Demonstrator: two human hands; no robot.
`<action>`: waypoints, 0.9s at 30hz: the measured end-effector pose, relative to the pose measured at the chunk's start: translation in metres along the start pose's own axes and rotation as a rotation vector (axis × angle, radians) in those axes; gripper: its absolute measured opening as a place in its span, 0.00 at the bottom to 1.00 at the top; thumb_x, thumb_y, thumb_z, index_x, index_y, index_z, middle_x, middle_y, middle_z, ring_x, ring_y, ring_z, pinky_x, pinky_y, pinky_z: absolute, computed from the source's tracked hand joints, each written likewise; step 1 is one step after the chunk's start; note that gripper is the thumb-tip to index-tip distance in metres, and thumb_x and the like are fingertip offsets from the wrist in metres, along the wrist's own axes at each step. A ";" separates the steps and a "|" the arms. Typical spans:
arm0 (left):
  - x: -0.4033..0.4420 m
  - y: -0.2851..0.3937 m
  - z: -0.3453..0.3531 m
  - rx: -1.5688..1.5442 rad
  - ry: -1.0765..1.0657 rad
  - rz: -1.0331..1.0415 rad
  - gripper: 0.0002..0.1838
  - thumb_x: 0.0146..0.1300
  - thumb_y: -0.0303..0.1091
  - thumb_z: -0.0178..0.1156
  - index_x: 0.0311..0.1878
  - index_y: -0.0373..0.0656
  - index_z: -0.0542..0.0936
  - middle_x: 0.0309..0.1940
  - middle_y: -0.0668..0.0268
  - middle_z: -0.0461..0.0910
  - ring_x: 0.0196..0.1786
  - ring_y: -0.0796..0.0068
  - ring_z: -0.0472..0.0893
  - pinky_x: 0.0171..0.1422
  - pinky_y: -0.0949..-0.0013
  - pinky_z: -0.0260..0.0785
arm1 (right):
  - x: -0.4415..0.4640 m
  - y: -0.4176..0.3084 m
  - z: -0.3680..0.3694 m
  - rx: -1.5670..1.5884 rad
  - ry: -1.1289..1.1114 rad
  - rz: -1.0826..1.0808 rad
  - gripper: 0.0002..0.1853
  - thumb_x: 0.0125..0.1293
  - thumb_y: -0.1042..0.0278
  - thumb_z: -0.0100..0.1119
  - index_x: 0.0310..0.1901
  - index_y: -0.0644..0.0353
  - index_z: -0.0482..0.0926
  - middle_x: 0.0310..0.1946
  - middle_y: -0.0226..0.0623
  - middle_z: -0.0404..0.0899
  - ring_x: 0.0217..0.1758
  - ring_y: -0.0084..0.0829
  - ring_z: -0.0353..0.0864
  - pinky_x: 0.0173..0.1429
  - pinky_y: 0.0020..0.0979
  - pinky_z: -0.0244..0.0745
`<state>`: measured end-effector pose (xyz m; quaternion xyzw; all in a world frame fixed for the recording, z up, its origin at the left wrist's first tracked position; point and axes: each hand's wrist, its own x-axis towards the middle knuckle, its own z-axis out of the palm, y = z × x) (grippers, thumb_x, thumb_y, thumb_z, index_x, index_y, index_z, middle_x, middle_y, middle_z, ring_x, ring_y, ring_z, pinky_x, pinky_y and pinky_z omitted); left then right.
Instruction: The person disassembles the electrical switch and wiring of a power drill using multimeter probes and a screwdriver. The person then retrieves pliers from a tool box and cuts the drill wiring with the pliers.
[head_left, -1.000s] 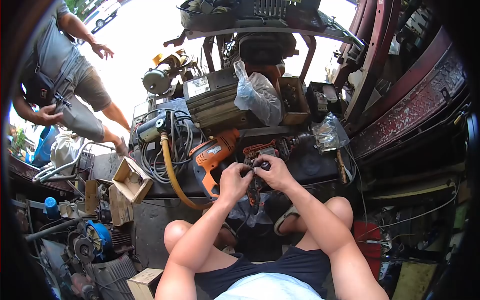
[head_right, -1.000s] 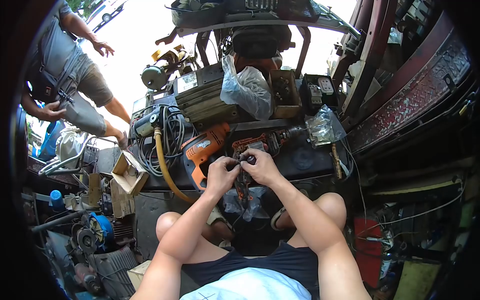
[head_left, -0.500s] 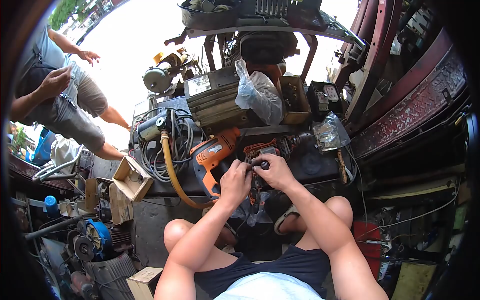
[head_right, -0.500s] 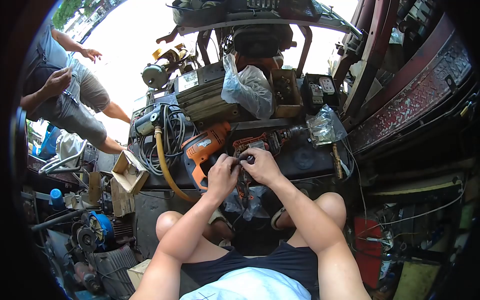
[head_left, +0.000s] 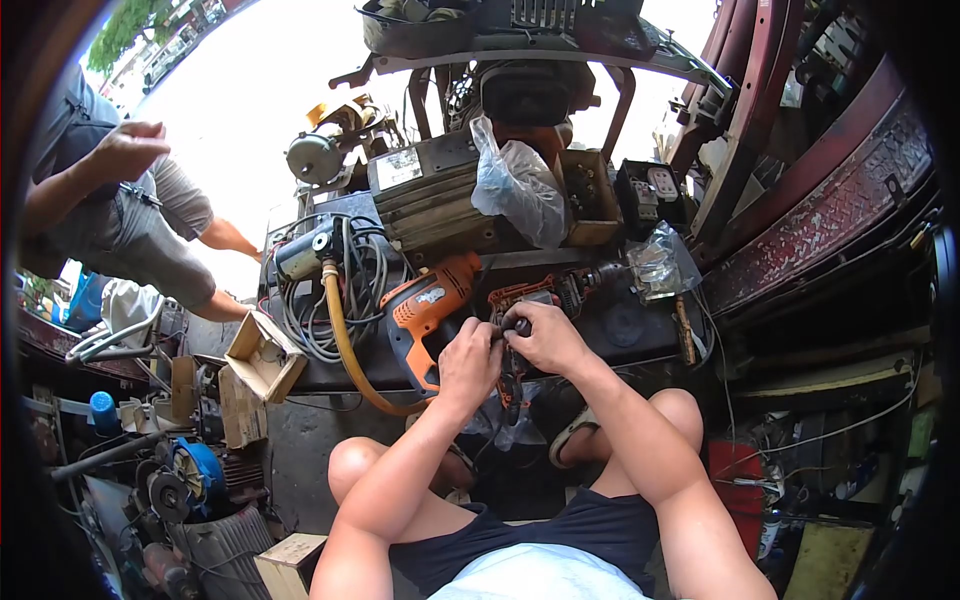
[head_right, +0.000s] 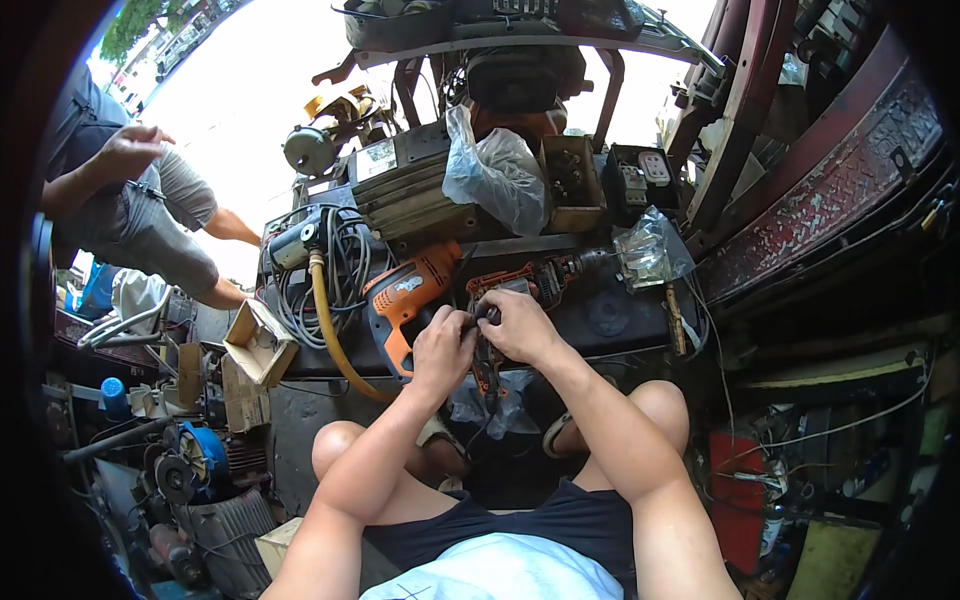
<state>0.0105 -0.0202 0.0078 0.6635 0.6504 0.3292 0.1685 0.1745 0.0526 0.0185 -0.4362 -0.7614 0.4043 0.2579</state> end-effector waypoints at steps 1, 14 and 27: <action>0.000 0.000 0.000 -0.005 0.001 -0.002 0.07 0.66 0.31 0.67 0.44 0.40 0.84 0.41 0.55 0.80 0.43 0.45 0.84 0.47 0.49 0.77 | 0.001 -0.001 -0.001 0.016 -0.013 0.024 0.12 0.60 0.69 0.68 0.43 0.67 0.85 0.39 0.52 0.86 0.46 0.50 0.87 0.53 0.42 0.81; 0.005 -0.008 0.001 -0.090 -0.100 -0.035 0.15 0.62 0.31 0.69 0.52 0.44 0.87 0.47 0.57 0.79 0.50 0.52 0.84 0.52 0.53 0.78 | 0.002 0.002 -0.006 0.013 -0.013 0.066 0.13 0.60 0.69 0.67 0.44 0.68 0.85 0.40 0.52 0.87 0.46 0.49 0.88 0.53 0.41 0.81; 0.003 -0.010 0.000 0.015 -0.085 0.046 0.09 0.64 0.34 0.69 0.46 0.43 0.87 0.48 0.59 0.79 0.51 0.53 0.84 0.52 0.52 0.78 | 0.005 0.001 -0.001 -0.181 -0.013 0.131 0.14 0.61 0.66 0.68 0.45 0.64 0.87 0.43 0.50 0.89 0.51 0.50 0.88 0.57 0.44 0.82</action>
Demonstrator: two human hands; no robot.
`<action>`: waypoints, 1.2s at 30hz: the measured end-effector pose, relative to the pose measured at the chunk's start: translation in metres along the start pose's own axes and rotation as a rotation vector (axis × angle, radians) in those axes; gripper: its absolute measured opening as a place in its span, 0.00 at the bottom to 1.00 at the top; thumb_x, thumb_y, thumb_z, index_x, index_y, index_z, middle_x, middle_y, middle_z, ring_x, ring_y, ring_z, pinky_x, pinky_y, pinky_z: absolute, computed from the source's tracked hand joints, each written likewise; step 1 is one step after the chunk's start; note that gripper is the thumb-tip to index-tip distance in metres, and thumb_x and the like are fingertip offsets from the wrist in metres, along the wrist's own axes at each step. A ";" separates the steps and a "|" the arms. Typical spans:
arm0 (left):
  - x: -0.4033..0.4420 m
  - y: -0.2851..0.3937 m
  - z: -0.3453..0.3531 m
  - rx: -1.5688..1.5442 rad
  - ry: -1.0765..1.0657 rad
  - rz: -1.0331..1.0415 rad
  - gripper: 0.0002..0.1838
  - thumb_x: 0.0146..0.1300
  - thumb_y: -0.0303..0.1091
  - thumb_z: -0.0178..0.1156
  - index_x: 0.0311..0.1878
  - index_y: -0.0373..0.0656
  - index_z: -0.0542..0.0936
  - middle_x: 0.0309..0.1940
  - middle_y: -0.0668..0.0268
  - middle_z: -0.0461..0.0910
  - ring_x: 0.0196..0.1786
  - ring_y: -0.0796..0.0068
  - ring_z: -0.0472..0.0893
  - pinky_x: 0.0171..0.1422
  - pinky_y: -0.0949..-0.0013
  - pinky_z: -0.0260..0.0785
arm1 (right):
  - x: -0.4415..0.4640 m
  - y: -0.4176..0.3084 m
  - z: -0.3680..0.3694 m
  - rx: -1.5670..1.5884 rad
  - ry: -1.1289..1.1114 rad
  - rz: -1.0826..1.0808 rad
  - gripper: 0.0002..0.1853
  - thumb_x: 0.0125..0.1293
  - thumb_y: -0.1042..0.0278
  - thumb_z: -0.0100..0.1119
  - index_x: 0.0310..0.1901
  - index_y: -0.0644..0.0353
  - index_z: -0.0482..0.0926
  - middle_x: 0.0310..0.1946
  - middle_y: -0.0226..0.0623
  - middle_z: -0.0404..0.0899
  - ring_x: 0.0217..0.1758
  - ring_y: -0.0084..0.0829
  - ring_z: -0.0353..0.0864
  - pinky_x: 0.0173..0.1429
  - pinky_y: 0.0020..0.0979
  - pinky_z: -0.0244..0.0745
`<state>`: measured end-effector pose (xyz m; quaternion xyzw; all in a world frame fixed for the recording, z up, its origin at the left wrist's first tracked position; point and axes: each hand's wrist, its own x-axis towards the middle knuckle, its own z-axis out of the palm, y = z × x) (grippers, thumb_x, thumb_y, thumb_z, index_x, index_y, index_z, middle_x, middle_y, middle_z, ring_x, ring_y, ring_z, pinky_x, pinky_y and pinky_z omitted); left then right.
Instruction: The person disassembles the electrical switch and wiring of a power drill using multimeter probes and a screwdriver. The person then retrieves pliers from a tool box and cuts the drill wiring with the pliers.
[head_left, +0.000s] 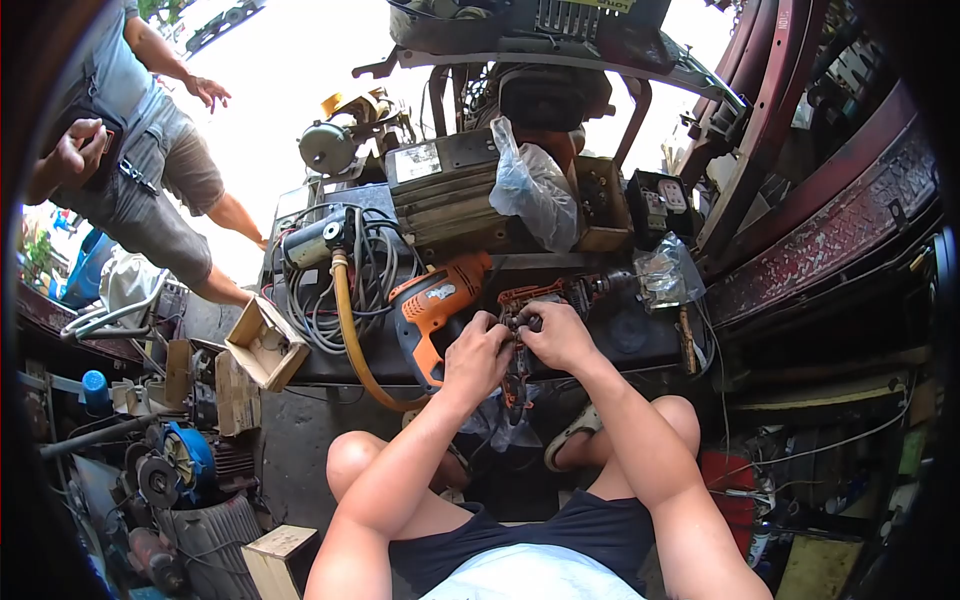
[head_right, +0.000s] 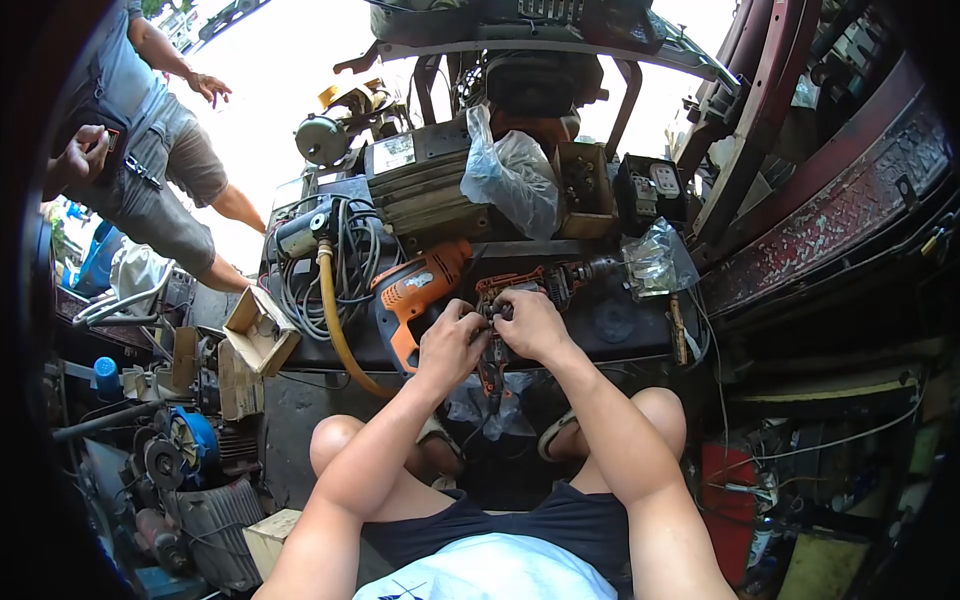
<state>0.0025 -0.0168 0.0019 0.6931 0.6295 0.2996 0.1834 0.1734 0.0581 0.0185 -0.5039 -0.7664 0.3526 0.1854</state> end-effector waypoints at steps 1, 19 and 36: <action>-0.001 -0.001 0.000 -0.002 -0.009 -0.018 0.09 0.64 0.34 0.69 0.46 0.43 0.87 0.48 0.59 0.79 0.51 0.53 0.84 0.53 0.52 0.78 | 0.000 0.000 0.001 -0.035 0.000 -0.009 0.13 0.62 0.65 0.68 0.45 0.63 0.88 0.44 0.50 0.89 0.51 0.50 0.88 0.58 0.45 0.81; -0.004 -0.004 0.015 -0.215 0.068 -0.215 0.10 0.63 0.34 0.66 0.42 0.38 0.86 0.51 0.55 0.80 0.53 0.47 0.84 0.57 0.50 0.77 | 0.010 -0.014 0.004 -0.330 -0.071 0.028 0.13 0.63 0.63 0.69 0.47 0.56 0.90 0.45 0.46 0.90 0.55 0.49 0.88 0.61 0.47 0.82; -0.005 -0.012 0.018 -0.401 0.103 -0.245 0.09 0.63 0.27 0.68 0.42 0.31 0.85 0.48 0.52 0.80 0.51 0.50 0.83 0.58 0.56 0.75 | 0.010 -0.008 0.001 -0.193 -0.079 0.022 0.13 0.62 0.64 0.70 0.47 0.57 0.91 0.42 0.47 0.91 0.51 0.48 0.89 0.60 0.45 0.83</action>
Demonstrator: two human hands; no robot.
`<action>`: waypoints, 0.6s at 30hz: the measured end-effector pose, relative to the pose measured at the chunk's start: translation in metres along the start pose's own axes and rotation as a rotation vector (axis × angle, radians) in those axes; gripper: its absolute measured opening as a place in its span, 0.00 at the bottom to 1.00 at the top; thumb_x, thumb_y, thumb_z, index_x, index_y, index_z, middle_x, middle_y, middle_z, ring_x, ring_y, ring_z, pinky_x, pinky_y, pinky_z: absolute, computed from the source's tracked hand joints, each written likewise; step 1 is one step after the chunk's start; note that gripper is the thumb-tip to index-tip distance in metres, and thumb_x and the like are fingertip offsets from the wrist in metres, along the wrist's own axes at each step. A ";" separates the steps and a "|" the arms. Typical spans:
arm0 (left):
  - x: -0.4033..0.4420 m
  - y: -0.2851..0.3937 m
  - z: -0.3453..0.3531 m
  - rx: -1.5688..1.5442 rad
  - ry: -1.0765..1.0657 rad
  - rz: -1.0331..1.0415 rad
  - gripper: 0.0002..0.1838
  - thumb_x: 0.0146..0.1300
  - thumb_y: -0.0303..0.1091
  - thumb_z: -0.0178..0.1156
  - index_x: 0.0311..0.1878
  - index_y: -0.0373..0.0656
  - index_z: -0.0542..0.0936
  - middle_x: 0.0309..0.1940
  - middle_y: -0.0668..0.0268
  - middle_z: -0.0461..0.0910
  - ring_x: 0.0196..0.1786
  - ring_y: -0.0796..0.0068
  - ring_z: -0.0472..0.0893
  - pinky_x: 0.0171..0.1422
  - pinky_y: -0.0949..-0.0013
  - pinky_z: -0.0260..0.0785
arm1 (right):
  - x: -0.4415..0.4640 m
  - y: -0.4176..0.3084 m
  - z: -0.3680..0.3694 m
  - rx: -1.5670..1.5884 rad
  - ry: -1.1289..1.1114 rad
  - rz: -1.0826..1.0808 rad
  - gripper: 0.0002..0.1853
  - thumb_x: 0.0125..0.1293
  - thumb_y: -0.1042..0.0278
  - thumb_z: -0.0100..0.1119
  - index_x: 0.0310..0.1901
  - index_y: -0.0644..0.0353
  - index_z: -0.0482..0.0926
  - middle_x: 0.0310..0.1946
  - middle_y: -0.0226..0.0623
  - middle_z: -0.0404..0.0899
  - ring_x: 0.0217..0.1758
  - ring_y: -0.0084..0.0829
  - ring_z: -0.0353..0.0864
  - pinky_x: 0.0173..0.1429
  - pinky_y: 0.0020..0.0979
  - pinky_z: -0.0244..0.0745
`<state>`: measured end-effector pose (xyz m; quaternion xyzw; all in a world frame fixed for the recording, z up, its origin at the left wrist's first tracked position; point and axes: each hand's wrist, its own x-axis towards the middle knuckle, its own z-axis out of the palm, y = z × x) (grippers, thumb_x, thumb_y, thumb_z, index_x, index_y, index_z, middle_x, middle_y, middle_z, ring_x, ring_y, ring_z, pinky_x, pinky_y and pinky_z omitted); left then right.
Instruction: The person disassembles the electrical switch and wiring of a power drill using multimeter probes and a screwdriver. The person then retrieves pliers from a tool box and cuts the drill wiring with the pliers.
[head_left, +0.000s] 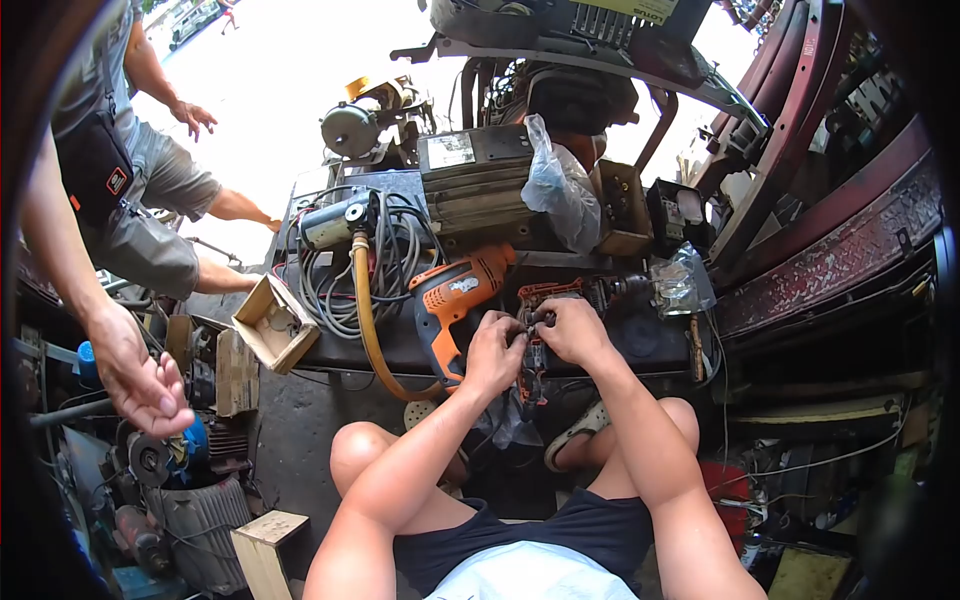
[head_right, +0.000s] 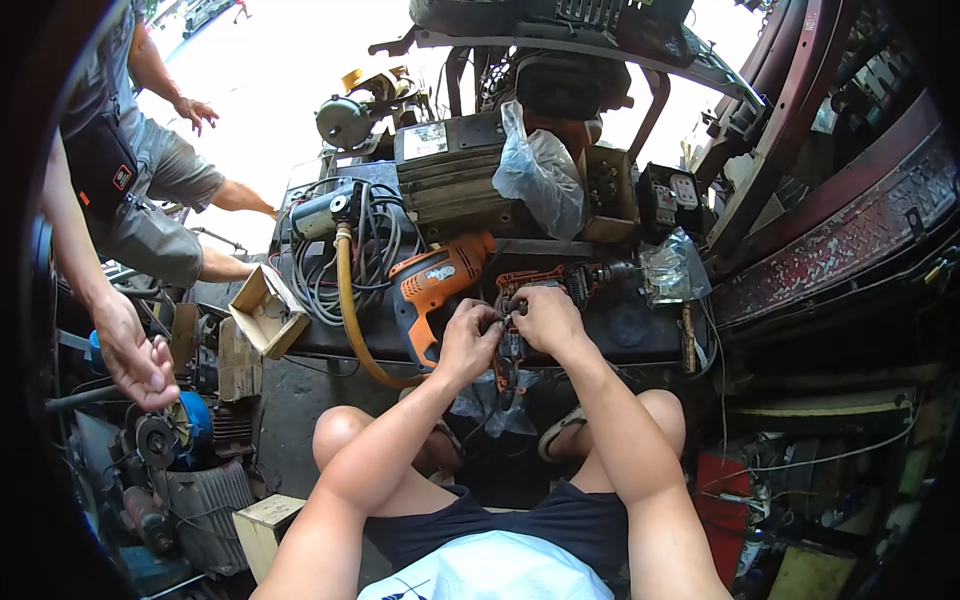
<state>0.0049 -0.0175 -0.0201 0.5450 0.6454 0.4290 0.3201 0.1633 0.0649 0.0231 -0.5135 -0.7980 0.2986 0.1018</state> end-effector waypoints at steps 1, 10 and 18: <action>0.000 -0.001 0.001 -0.003 0.001 0.004 0.09 0.63 0.27 0.68 0.42 0.31 0.85 0.47 0.52 0.80 0.51 0.50 0.83 0.57 0.56 0.75 | 0.000 0.000 0.000 -0.003 0.002 0.001 0.13 0.62 0.64 0.70 0.47 0.57 0.91 0.42 0.47 0.91 0.51 0.48 0.89 0.59 0.45 0.83; 0.001 -0.002 0.002 0.020 0.015 0.019 0.09 0.63 0.27 0.68 0.42 0.30 0.85 0.46 0.53 0.81 0.49 0.51 0.83 0.56 0.57 0.75 | 0.000 -0.010 -0.018 0.261 0.138 0.009 0.14 0.62 0.61 0.71 0.43 0.63 0.89 0.38 0.49 0.90 0.46 0.50 0.90 0.53 0.42 0.83; 0.001 -0.001 0.008 0.041 0.046 0.000 0.09 0.62 0.28 0.68 0.40 0.30 0.86 0.44 0.54 0.80 0.45 0.56 0.84 0.52 0.58 0.76 | -0.013 -0.034 -0.069 1.261 0.571 -0.160 0.19 0.75 0.65 0.41 0.35 0.68 0.81 0.19 0.34 0.73 0.16 0.24 0.70 0.23 0.27 0.65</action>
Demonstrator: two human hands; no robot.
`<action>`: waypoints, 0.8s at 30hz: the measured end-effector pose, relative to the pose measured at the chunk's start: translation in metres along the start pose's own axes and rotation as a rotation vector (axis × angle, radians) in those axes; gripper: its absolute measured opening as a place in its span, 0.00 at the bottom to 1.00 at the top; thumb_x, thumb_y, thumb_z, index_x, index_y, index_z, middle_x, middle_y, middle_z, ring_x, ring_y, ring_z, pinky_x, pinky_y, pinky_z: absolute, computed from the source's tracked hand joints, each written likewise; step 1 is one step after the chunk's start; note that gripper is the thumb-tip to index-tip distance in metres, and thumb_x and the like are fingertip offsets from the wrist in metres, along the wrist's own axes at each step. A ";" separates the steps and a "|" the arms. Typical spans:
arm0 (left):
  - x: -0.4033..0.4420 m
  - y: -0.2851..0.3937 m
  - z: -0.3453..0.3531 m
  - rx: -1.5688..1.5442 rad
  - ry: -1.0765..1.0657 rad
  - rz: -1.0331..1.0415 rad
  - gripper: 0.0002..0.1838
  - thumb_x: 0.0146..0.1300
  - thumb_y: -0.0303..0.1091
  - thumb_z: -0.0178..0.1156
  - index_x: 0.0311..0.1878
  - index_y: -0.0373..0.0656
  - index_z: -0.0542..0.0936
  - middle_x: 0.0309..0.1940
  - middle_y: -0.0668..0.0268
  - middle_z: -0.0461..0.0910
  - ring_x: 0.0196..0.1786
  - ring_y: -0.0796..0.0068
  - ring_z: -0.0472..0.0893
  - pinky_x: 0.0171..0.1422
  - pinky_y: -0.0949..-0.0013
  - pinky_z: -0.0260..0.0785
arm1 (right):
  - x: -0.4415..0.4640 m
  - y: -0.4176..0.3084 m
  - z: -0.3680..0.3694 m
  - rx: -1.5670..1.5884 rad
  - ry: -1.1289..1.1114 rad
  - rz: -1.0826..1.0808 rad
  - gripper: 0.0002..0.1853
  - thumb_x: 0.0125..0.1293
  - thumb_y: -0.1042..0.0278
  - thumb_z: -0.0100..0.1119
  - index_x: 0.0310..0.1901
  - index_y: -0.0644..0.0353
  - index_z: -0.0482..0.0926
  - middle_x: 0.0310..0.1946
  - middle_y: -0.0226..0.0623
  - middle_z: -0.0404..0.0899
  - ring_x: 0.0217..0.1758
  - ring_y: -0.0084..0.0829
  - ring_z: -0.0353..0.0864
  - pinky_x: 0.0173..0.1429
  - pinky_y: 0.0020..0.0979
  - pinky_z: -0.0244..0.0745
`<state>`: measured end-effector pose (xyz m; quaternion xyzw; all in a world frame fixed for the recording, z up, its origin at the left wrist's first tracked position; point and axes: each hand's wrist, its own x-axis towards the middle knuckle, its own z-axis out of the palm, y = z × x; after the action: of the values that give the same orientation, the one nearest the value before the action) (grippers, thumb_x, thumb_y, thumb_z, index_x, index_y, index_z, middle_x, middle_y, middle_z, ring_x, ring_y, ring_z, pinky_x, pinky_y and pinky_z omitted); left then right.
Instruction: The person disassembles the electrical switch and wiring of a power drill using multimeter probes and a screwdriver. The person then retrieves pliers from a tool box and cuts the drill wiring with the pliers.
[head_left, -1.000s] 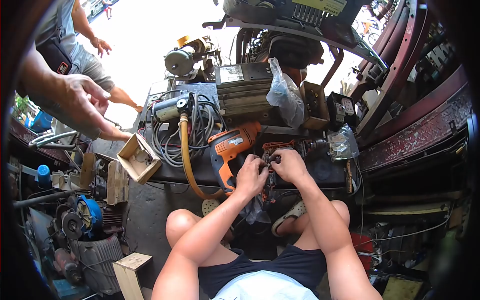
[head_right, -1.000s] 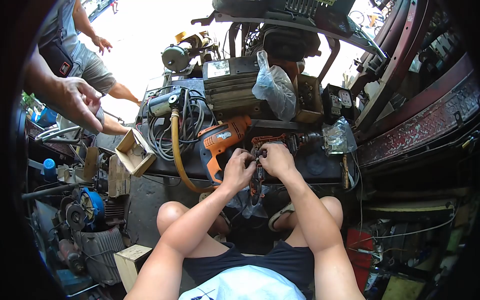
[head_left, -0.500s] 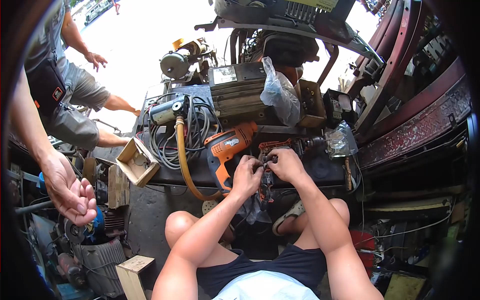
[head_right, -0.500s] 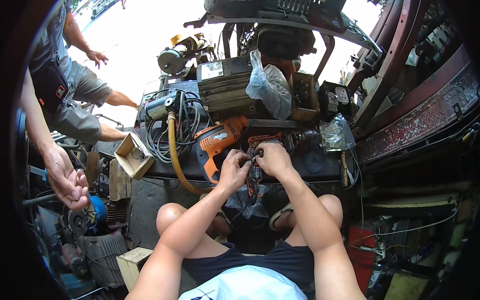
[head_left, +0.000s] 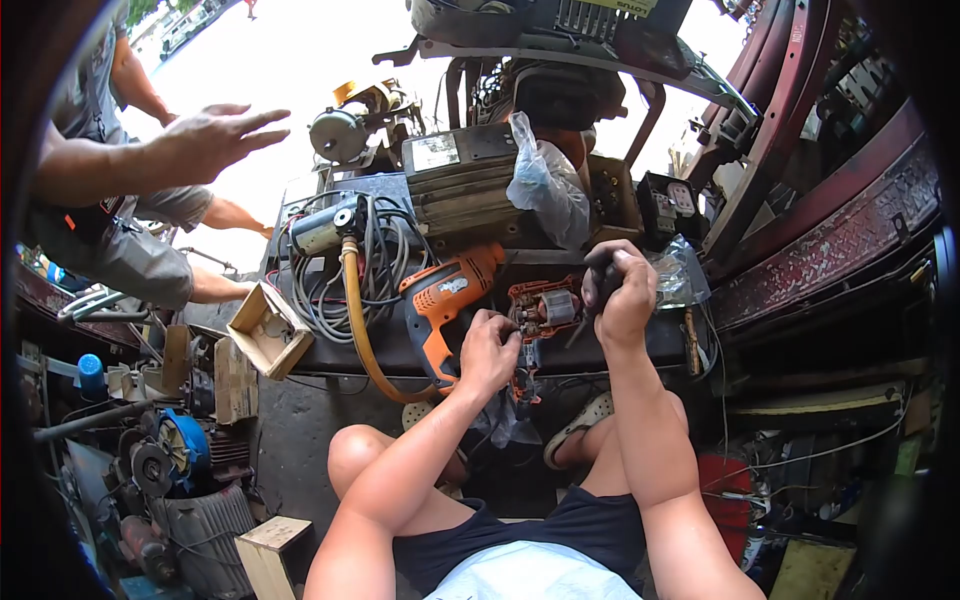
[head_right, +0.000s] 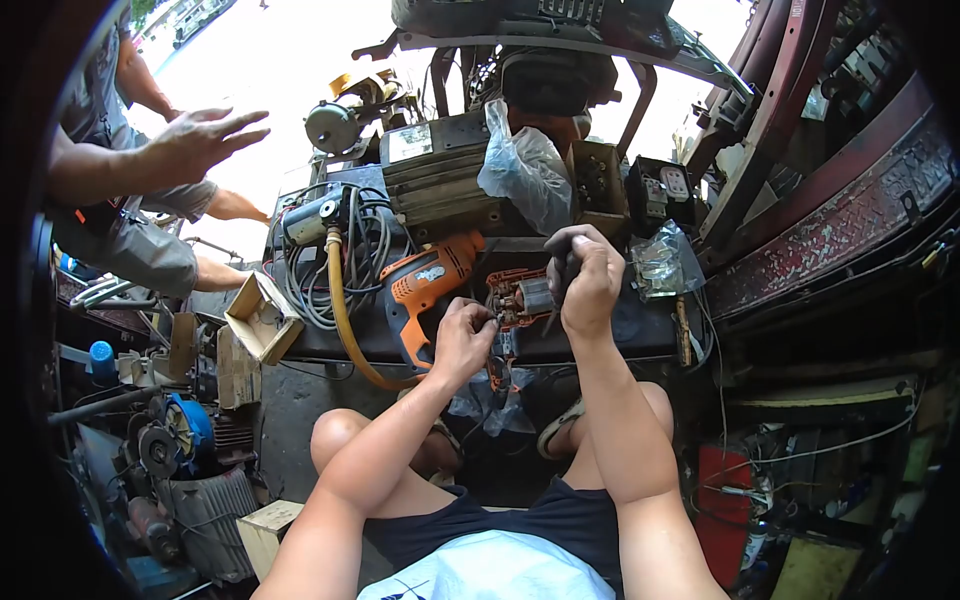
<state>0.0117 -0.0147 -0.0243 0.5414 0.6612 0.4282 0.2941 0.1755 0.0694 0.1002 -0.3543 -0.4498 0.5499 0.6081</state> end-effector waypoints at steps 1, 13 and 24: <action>0.000 0.000 0.001 0.009 -0.001 -0.001 0.09 0.62 0.28 0.68 0.40 0.30 0.86 0.44 0.54 0.80 0.43 0.57 0.84 0.51 0.58 0.76 | 0.000 -0.001 0.000 0.076 0.032 -0.017 0.19 0.74 0.65 0.40 0.35 0.68 0.80 0.19 0.35 0.72 0.15 0.25 0.70 0.23 0.27 0.65; 0.001 0.003 -0.001 0.011 -0.044 -0.060 0.08 0.63 0.29 0.68 0.39 0.34 0.86 0.47 0.56 0.80 0.47 0.53 0.85 0.52 0.55 0.76 | 0.003 0.025 0.005 0.356 0.165 -0.104 0.18 0.68 0.63 0.38 0.33 0.67 0.77 0.20 0.39 0.72 0.15 0.29 0.70 0.23 0.30 0.68; 0.001 0.003 0.000 0.017 -0.038 -0.048 0.08 0.62 0.29 0.68 0.39 0.34 0.86 0.47 0.55 0.80 0.48 0.52 0.84 0.53 0.55 0.76 | 0.003 0.032 0.006 0.277 0.116 -0.117 0.18 0.70 0.62 0.37 0.34 0.65 0.76 0.24 0.39 0.73 0.16 0.29 0.69 0.23 0.31 0.67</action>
<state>0.0129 -0.0140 -0.0212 0.5359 0.6717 0.4051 0.3123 0.1587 0.0763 0.0726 -0.2715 -0.3535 0.5490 0.7070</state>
